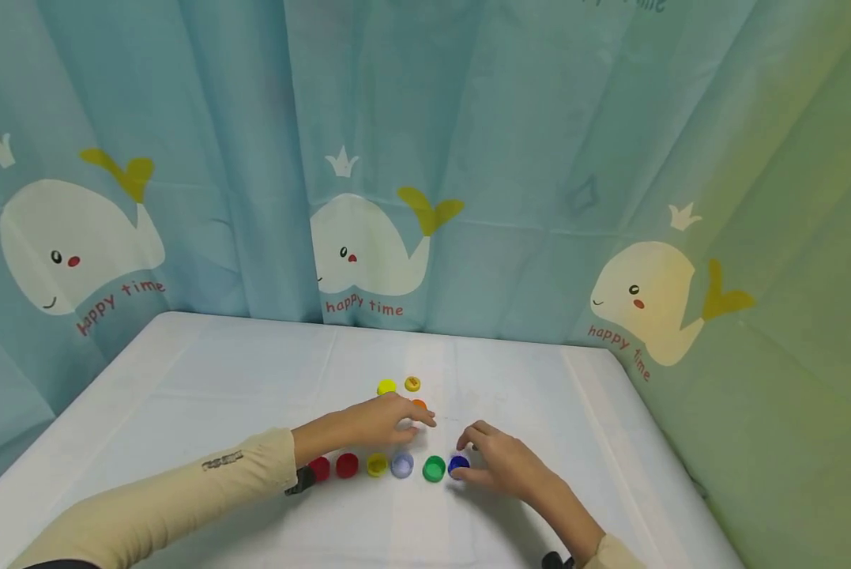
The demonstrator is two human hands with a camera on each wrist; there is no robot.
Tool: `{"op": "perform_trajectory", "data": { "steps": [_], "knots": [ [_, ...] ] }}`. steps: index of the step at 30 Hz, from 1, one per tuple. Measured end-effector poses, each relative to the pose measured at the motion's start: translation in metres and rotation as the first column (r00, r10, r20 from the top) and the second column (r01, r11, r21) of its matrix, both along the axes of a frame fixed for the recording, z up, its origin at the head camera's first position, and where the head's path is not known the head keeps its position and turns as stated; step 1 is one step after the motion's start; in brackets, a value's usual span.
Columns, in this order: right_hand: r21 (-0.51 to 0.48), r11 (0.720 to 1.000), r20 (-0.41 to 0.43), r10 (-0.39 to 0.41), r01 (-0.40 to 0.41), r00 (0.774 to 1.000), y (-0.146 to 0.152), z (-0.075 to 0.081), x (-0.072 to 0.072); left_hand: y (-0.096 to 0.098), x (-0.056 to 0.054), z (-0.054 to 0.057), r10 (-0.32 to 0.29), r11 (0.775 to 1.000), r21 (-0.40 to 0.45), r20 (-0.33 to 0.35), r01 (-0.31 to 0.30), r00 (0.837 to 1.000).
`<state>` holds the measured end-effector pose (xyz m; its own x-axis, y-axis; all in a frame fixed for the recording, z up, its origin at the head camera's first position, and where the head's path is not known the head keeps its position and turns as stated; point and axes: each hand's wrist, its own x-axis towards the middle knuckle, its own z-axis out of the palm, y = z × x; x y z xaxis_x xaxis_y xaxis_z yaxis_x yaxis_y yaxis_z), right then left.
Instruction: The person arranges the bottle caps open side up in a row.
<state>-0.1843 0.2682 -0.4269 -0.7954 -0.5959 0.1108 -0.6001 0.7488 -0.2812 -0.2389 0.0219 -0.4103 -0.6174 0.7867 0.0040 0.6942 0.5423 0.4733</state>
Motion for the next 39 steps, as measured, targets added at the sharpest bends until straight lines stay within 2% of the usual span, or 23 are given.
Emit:
{"op": "perform_trajectory", "data": {
  "steps": [3, 6, 10, 13, 22, 26, 33, 35, 39],
  "knots": [
    [0.003, 0.999, 0.019, -0.032, 0.032, 0.999, -0.005, 0.007, -0.008, -0.009, -0.009, 0.002, 0.079, 0.996, 0.051, -0.022, -0.078, 0.997],
    [-0.016, 0.998, 0.036, -0.053, 0.053, 0.998, -0.013, 0.014, -0.021, -0.018, -0.017, 0.004, 0.189, 0.978, 0.093, -0.009, -0.187, 0.982],
    [-0.066, 0.995, 0.068, -0.068, 0.073, 0.995, -0.026, 0.016, -0.039, -0.029, -0.028, 0.005, 0.347, 0.931, 0.113, 0.022, -0.347, 0.938],
    [-0.095, 0.990, 0.106, -0.090, 0.100, 0.990, -0.037, 0.014, -0.052, -0.034, -0.036, 0.003, 0.408, 0.906, 0.106, 0.031, -0.409, 0.913],
    [-0.177, 0.961, 0.176, -0.181, 0.212, 0.968, -0.083, 0.012, -0.084, -0.041, -0.049, -0.005, 0.461, 0.880, 0.082, 0.093, -0.468, 0.883],
    [-0.121, 0.967, 0.192, -0.197, 0.222, 0.962, -0.101, 0.009, -0.096, -0.046, -0.052, -0.007, 0.459, 0.880, 0.093, 0.084, -0.465, 0.885],
    [-0.042, 0.974, 0.173, -0.213, 0.223, 0.962, -0.118, 0.001, -0.110, -0.048, -0.058, -0.019, 0.426, 0.898, 0.109, 0.017, -0.425, 0.905],
    [-0.028, 0.974, 0.160, -0.216, 0.223, 0.963, -0.121, 0.000, -0.111, -0.046, -0.059, -0.022, 0.434, 0.897, 0.093, 0.013, -0.433, 0.901],
    [0.003, 0.973, 0.151, -0.227, 0.229, 0.962, -0.126, -0.004, -0.113, -0.042, -0.057, -0.021, 0.479, 0.877, 0.021, 0.023, -0.479, 0.878]
  ]
}}
